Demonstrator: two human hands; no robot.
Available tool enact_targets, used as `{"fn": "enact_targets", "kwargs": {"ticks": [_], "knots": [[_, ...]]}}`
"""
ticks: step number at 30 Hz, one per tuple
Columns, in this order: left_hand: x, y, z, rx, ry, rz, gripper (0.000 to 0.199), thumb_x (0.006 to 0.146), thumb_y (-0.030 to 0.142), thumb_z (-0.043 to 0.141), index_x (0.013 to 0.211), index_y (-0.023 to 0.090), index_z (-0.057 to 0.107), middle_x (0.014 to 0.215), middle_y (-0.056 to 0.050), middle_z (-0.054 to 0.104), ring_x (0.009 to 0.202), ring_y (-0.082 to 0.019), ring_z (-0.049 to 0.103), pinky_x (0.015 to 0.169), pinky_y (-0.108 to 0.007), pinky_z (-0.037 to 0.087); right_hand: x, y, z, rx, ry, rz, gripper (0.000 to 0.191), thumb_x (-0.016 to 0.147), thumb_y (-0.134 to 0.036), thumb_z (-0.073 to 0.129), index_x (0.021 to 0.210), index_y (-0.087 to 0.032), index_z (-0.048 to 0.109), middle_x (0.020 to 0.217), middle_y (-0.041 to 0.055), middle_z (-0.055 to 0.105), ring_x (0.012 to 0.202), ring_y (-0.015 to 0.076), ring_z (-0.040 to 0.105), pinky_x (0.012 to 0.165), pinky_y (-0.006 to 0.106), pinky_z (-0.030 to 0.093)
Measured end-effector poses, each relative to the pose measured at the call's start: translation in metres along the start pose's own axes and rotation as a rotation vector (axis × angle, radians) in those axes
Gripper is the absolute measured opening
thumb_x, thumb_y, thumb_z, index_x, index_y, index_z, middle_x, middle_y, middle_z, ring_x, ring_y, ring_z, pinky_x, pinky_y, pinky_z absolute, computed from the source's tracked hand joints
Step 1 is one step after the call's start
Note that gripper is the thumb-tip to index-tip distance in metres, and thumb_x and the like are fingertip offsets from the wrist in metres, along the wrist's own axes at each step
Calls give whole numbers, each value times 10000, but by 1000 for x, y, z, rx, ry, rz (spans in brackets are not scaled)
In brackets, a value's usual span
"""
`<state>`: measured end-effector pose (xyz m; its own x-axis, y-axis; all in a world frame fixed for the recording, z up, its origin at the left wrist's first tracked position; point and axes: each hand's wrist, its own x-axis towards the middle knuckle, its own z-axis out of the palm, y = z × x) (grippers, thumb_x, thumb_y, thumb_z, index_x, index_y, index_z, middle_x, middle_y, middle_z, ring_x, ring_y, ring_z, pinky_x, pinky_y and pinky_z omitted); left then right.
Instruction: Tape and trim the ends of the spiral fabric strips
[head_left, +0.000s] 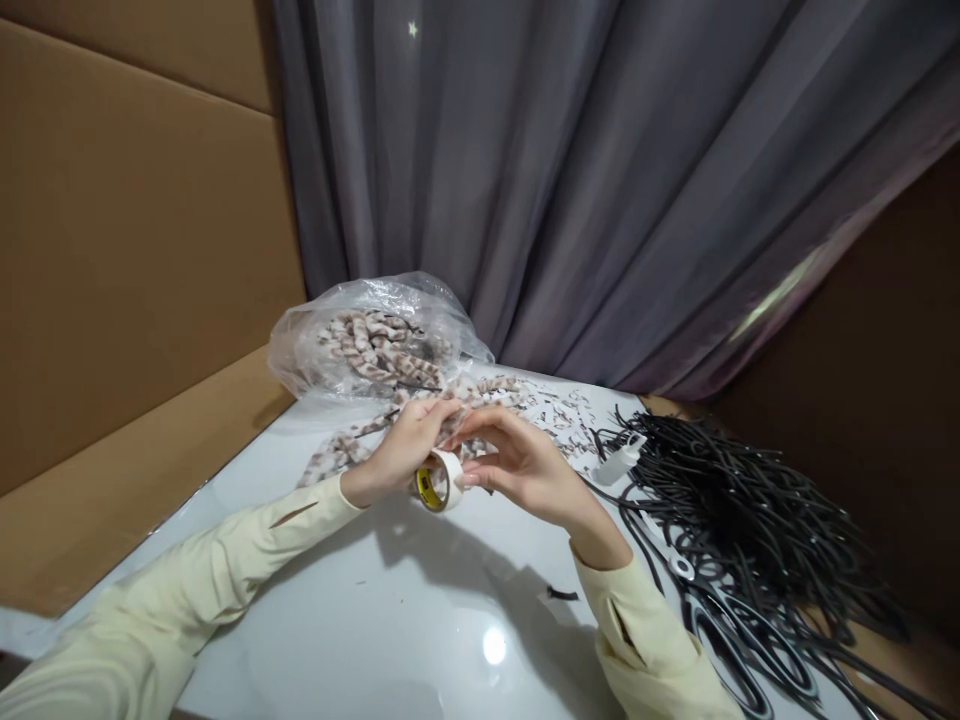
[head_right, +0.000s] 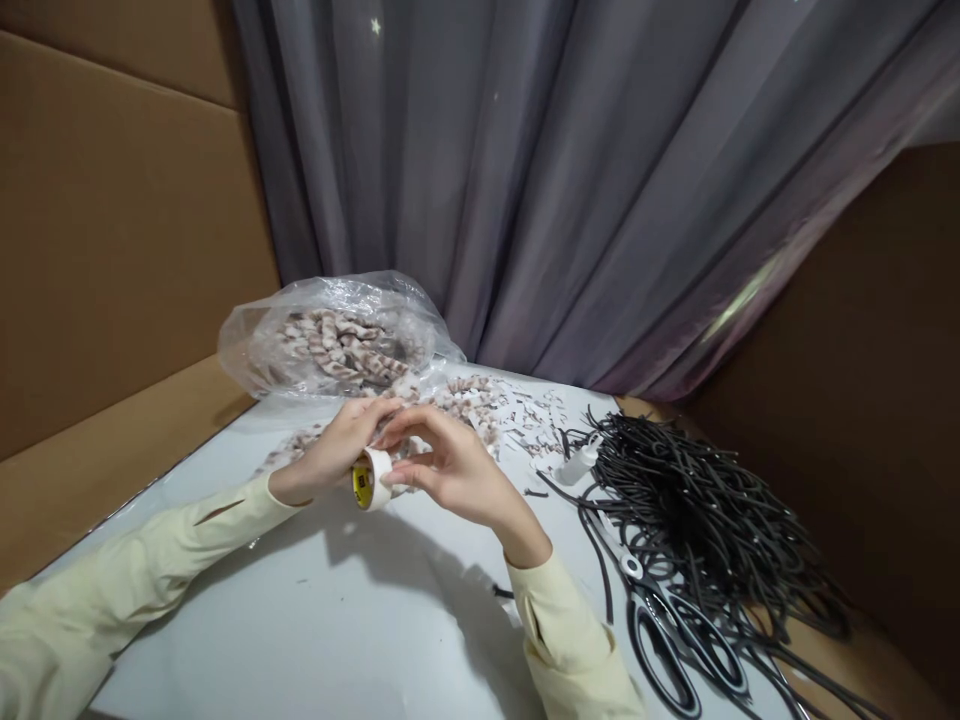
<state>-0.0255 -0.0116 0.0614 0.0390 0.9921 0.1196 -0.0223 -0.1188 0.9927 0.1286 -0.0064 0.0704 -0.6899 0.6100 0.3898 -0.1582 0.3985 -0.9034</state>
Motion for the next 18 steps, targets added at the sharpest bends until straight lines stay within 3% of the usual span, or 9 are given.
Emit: {"fn": "enact_targets", "kwargs": {"ticks": [5, 11, 14, 18], "knots": [[-2, 3, 0, 121, -51, 30, 290, 751, 347, 416, 521, 175, 375, 485, 48, 345, 462, -70, 326, 421, -197, 264, 0, -6, 0, -229, 9, -69, 165, 773, -248, 663, 927, -191, 646, 1047, 83, 551, 967, 183, 579, 710, 274, 557], [-2, -3, -1, 126, -87, -6, 280, 775, 351, 426, 564, 167, 430, 504, 42, 374, 473, -78, 363, 423, -195, 280, 3, -7, 1, -457, 19, -264, 106, 818, -210, 610, 871, -197, 701, 945, 74, 643, 909, 175, 620, 809, 295, 506], [-4, -5, -1, 91, -95, -41, 289, 790, 354, 416, 567, 171, 439, 494, 38, 401, 441, -78, 366, 404, -198, 275, 3, -7, 2, -520, 40, -283, 157, 854, -172, 550, 867, -186, 706, 916, 77, 666, 859, 162, 637, 757, 264, 511], [-4, -3, -2, 126, -119, -12, 272, 786, 336, 427, 583, 160, 470, 526, 26, 454, 483, -86, 421, 430, -189, 326, 3, -11, 0, -499, -43, -266, 146, 824, -225, 601, 911, -175, 707, 959, 93, 677, 910, 180, 637, 797, 288, 513]]}}
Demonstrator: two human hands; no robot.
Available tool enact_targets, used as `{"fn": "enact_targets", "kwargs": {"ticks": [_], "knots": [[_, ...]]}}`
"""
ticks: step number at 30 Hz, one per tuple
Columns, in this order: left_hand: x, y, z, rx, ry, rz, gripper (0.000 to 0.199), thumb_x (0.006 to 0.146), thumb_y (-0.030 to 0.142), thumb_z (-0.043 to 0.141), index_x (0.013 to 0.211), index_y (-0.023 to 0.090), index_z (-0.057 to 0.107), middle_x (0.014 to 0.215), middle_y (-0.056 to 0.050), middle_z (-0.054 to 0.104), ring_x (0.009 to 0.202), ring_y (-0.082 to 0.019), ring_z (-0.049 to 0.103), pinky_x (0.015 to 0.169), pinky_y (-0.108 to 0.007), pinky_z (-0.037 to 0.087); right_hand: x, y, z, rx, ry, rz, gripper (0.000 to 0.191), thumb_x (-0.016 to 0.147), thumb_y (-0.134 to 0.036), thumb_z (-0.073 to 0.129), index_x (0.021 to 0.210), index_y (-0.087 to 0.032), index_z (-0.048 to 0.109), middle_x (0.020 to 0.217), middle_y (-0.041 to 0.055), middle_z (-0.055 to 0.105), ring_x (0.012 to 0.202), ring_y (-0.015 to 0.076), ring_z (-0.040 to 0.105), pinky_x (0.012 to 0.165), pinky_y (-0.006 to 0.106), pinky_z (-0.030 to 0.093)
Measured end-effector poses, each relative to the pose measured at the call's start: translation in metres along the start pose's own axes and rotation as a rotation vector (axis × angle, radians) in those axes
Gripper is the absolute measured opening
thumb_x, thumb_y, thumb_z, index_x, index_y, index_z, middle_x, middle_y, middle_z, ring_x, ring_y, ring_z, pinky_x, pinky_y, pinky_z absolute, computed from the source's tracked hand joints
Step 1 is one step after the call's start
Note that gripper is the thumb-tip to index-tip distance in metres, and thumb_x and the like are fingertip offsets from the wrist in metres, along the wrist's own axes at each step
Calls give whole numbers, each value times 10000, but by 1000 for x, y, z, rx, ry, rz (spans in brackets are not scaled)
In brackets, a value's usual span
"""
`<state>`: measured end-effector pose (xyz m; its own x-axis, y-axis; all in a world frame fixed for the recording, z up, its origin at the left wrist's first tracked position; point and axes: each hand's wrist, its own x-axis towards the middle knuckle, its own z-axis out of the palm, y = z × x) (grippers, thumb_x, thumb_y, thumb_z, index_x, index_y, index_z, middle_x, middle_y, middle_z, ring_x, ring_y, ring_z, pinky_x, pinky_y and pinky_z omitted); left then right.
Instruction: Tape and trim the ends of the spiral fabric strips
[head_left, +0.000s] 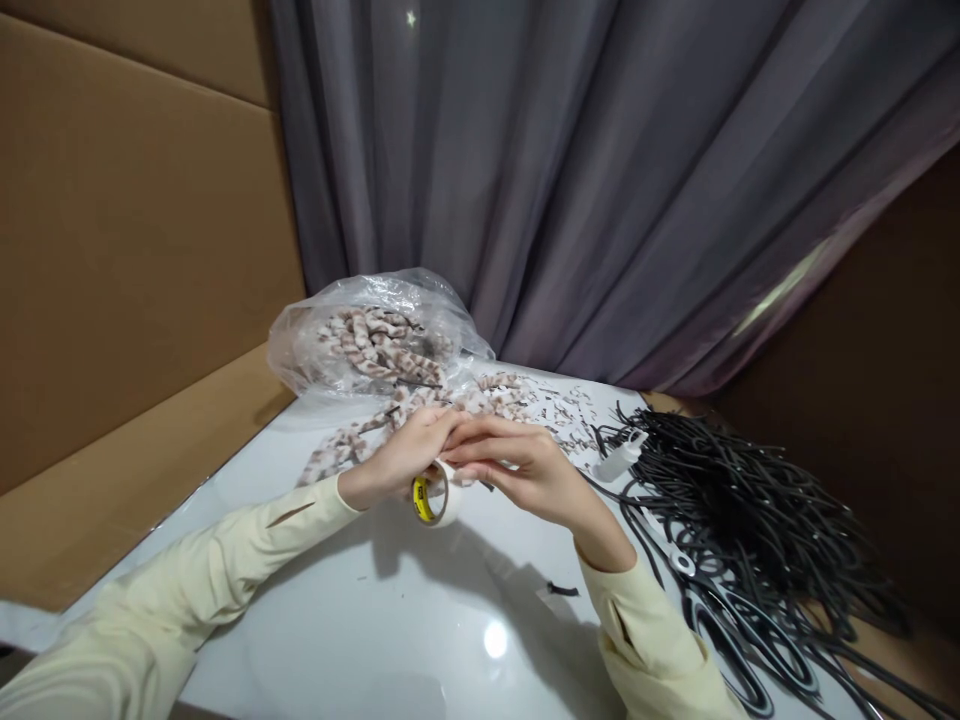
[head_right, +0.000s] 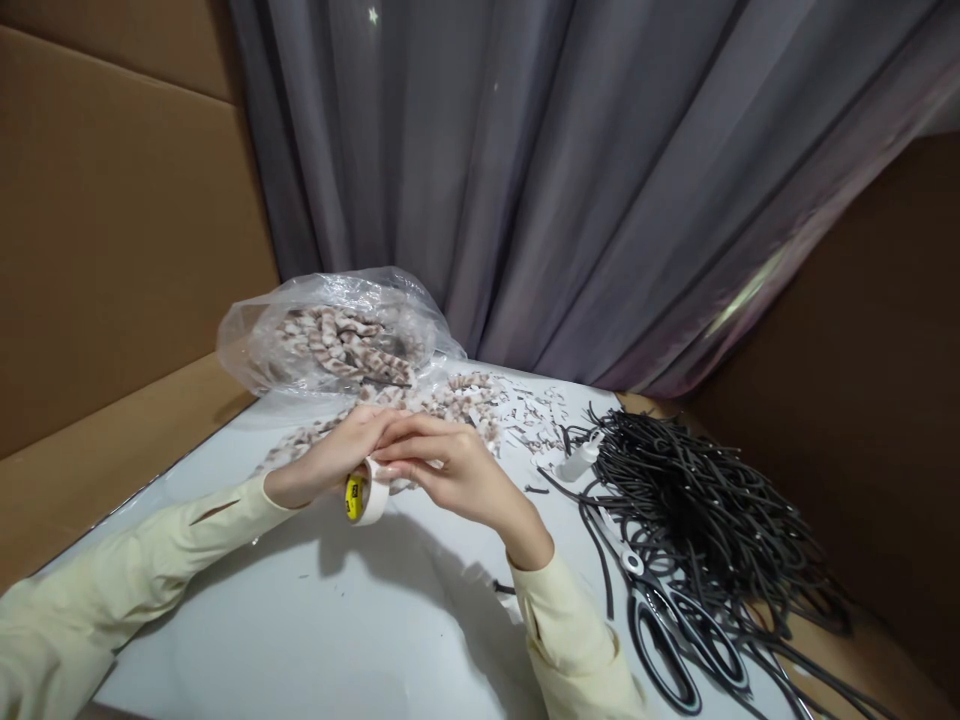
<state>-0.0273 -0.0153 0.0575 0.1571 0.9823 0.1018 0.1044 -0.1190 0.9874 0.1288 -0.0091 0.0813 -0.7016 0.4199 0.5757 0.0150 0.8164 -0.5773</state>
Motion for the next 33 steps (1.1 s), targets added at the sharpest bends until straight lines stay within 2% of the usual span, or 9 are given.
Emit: {"fn": "enact_targets", "kwargs": {"ticks": [3, 8, 12, 19, 26, 33], "knots": [[0, 2, -1, 28, -7, 8, 246, 781, 313, 437, 604, 149, 486, 552, 23, 476, 506, -82, 437, 437, -175, 342, -1, -2, -1, -19, -23, -27, 201, 778, -231, 655, 951, -141, 703, 990, 121, 671, 938, 189, 630, 814, 296, 507], [-1, 2, 0, -42, -24, -87, 261, 801, 300, 432, 582, 158, 432, 475, 54, 391, 381, -43, 311, 337, -159, 217, -2, 0, 2, -57, -14, -53, 175, 787, -159, 639, 939, -102, 705, 968, 136, 661, 897, 169, 631, 750, 261, 511], [0, -2, 1, -162, -66, -118, 291, 818, 293, 439, 560, 163, 405, 445, 67, 345, 345, -25, 254, 313, -149, 182, -2, 3, 4, -65, -21, -52, 170, 804, -158, 621, 949, -119, 700, 976, 125, 653, 899, 165, 626, 754, 266, 508], [0, -5, 2, -217, -69, -217, 282, 847, 319, 414, 607, 173, 418, 432, 67, 349, 324, -41, 309, 300, -146, 165, -1, 1, 3, -76, -18, -33, 169, 852, -127, 546, 936, -122, 693, 946, 110, 654, 878, 146, 618, 757, 252, 499], [-1, 3, 0, -72, -39, -69, 248, 807, 217, 431, 569, 148, 435, 501, 51, 429, 427, -40, 376, 374, -139, 278, -1, -2, -3, -47, -73, 17, 215, 757, -204, 672, 958, -129, 690, 996, 116, 662, 934, 177, 623, 823, 289, 499], [-1, 2, 0, -124, -39, -158, 253, 804, 247, 419, 564, 170, 415, 455, 66, 356, 355, -41, 303, 317, -156, 190, -1, -1, 0, -39, -43, -2, 167, 803, -151, 617, 947, -131, 700, 993, 122, 661, 920, 174, 629, 778, 279, 511]]}}
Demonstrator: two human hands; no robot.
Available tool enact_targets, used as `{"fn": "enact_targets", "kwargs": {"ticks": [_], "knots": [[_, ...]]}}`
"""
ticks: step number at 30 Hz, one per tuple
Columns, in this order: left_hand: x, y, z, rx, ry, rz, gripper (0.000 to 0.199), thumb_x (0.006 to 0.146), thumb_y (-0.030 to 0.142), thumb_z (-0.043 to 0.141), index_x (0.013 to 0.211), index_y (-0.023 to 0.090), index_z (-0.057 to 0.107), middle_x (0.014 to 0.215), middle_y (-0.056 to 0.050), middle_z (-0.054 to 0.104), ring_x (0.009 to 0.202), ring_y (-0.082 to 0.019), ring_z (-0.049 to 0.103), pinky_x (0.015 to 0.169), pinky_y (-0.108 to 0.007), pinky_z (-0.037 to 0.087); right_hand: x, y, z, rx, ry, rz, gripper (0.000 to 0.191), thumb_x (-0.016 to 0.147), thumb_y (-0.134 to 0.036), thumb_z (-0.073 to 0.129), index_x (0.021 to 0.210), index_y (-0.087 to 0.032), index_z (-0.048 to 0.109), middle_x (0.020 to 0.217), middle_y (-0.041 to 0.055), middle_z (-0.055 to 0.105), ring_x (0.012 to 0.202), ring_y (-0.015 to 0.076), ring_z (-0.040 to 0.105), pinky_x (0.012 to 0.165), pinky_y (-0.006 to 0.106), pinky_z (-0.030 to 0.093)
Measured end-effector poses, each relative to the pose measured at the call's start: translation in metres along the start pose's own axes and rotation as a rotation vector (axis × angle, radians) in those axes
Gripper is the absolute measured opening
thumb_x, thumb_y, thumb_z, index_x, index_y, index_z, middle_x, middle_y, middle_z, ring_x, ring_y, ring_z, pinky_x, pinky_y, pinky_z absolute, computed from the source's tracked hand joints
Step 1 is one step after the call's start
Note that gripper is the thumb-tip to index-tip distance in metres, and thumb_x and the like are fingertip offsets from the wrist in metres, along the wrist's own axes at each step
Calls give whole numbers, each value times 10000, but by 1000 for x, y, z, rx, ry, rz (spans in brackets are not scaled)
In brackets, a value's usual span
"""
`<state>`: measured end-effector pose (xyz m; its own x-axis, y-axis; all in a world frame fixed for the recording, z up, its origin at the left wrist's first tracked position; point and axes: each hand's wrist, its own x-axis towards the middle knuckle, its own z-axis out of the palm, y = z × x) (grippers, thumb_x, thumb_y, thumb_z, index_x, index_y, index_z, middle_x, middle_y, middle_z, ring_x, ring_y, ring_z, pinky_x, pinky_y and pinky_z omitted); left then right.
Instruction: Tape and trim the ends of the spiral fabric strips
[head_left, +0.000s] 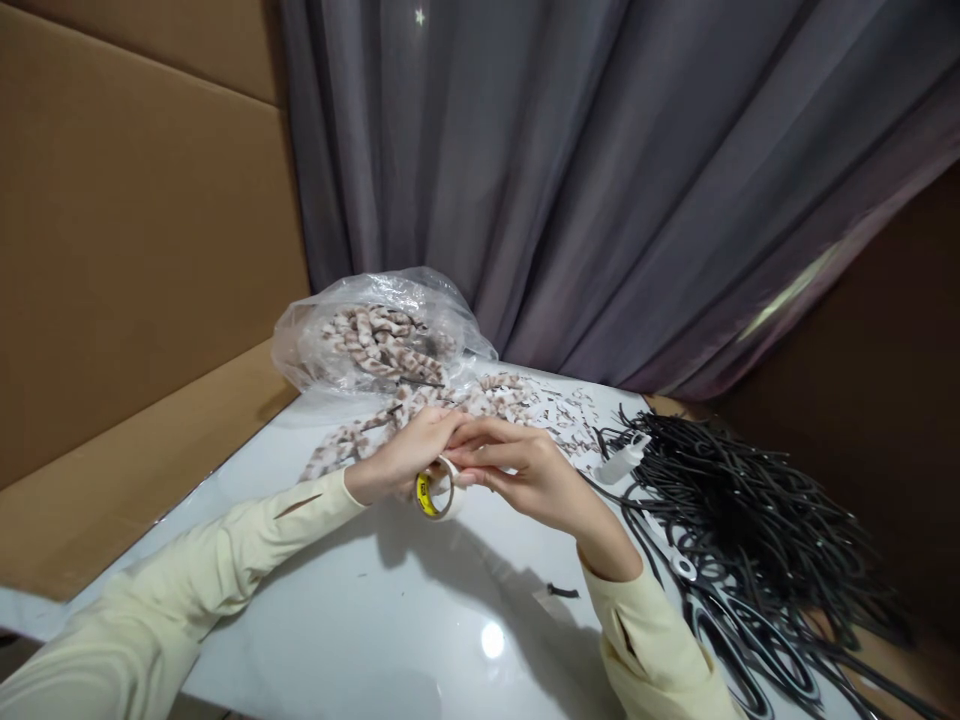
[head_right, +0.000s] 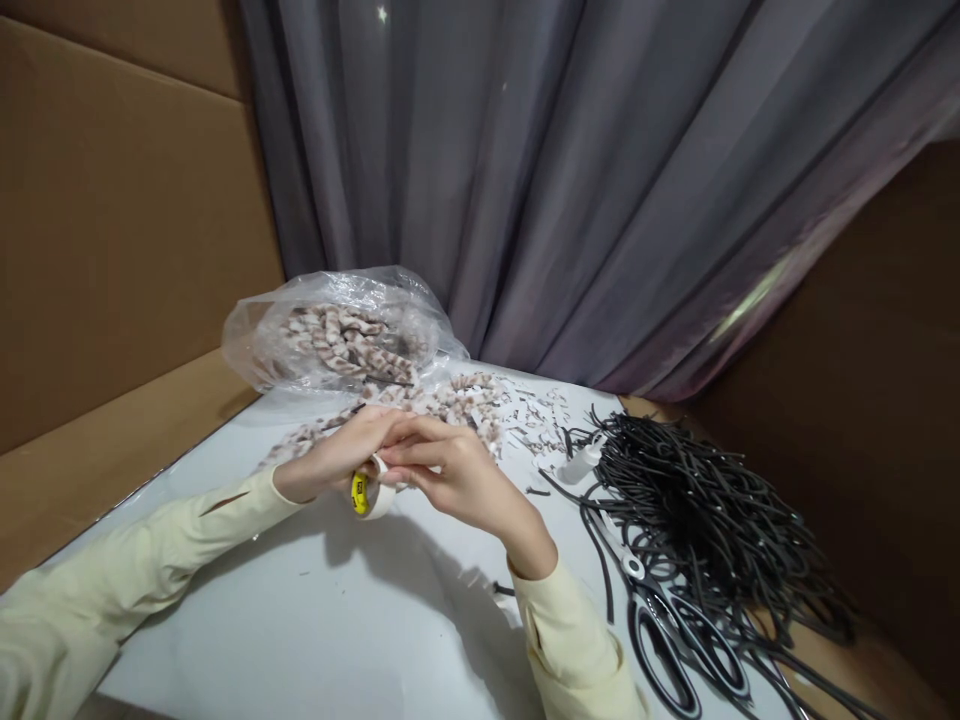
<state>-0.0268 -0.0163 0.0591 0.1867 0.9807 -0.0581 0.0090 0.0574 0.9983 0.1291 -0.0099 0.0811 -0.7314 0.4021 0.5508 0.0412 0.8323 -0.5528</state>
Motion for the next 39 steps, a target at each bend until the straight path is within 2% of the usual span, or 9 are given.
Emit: {"fn": "enact_targets", "kwargs": {"ticks": [5, 11, 16, 19, 22, 27, 29, 35, 39], "knots": [[1, 2, -1, -2, 16, -4, 221, 790, 235, 418, 585, 163, 455, 480, 53, 392, 376, -53, 349, 318, -155, 196, 0, 1, 4, -33, 2, -11, 173, 829, -128, 577, 955, -111, 693, 1008, 142, 649, 925, 177, 623, 772, 276, 506], [8, -8, -4, 35, 56, 94, 245, 773, 286, 427, 561, 162, 422, 497, 57, 361, 433, -58, 338, 378, -164, 258, 0, 5, 6, -84, 45, -58, 219, 868, -75, 475, 972, -123, 662, 1014, 131, 650, 966, 168, 606, 809, 274, 495], [11, -10, -7, 99, 41, 110, 256, 774, 310, 426, 568, 159, 441, 499, 48, 387, 451, -69, 345, 403, -176, 259, -3, 2, -3, -2, -59, 131, 138, 881, -169, 503, 988, -159, 590, 1026, 92, 656, 954, 163, 621, 793, 272, 505], [12, -7, -8, 84, 39, 100, 274, 777, 325, 428, 561, 157, 437, 487, 47, 399, 445, -68, 354, 413, -178, 262, -4, -4, -4, 55, -126, 191, 186, 867, -202, 536, 1043, -168, 486, 1127, 110, 590, 1018, 162, 591, 832, 285, 500], [12, -2, -10, 108, 44, 101, 277, 779, 318, 424, 569, 144, 471, 506, 29, 459, 469, -78, 404, 439, -181, 298, -5, -11, 2, -194, -113, 170, 159, 852, -227, 561, 967, -170, 468, 1225, 133, 486, 1104, 192, 504, 889, 340, 457], [12, -1, -12, 154, 75, 100, 279, 764, 318, 483, 541, 154, 448, 482, 48, 432, 432, -64, 376, 398, -169, 268, -3, -17, 14, -680, -163, 197, 168, 905, -323, 458, 883, -160, 495, 942, 79, 555, 858, 207, 501, 746, 350, 424], [12, -2, -12, 98, 45, 54, 275, 765, 319, 486, 547, 159, 437, 479, 54, 410, 397, -57, 349, 350, -167, 221, -2, -17, 19, -802, -191, 178, 204, 932, -319, 394, 897, -156, 510, 920, 78, 558, 821, 210, 490, 713, 341, 400], [16, -3, -9, -95, 29, -147, 249, 772, 266, 495, 557, 170, 412, 429, 73, 369, 313, -45, 303, 275, -158, 161, -1, -14, 31, -984, -204, 110, 202, 866, -29, 361, 877, -141, 529, 832, 73, 552, 742, 214, 471, 663, 323, 340], [18, -2, -8, -144, -4, -207, 282, 791, 233, 494, 535, 169, 396, 377, 81, 346, 270, -28, 242, 258, -146, 118, -1, -9, 33, -998, -159, 34, 260, 878, -29, 297, 805, -148, 517, 741, 67, 529, 666, 208, 444, 636, 311, 329]]}}
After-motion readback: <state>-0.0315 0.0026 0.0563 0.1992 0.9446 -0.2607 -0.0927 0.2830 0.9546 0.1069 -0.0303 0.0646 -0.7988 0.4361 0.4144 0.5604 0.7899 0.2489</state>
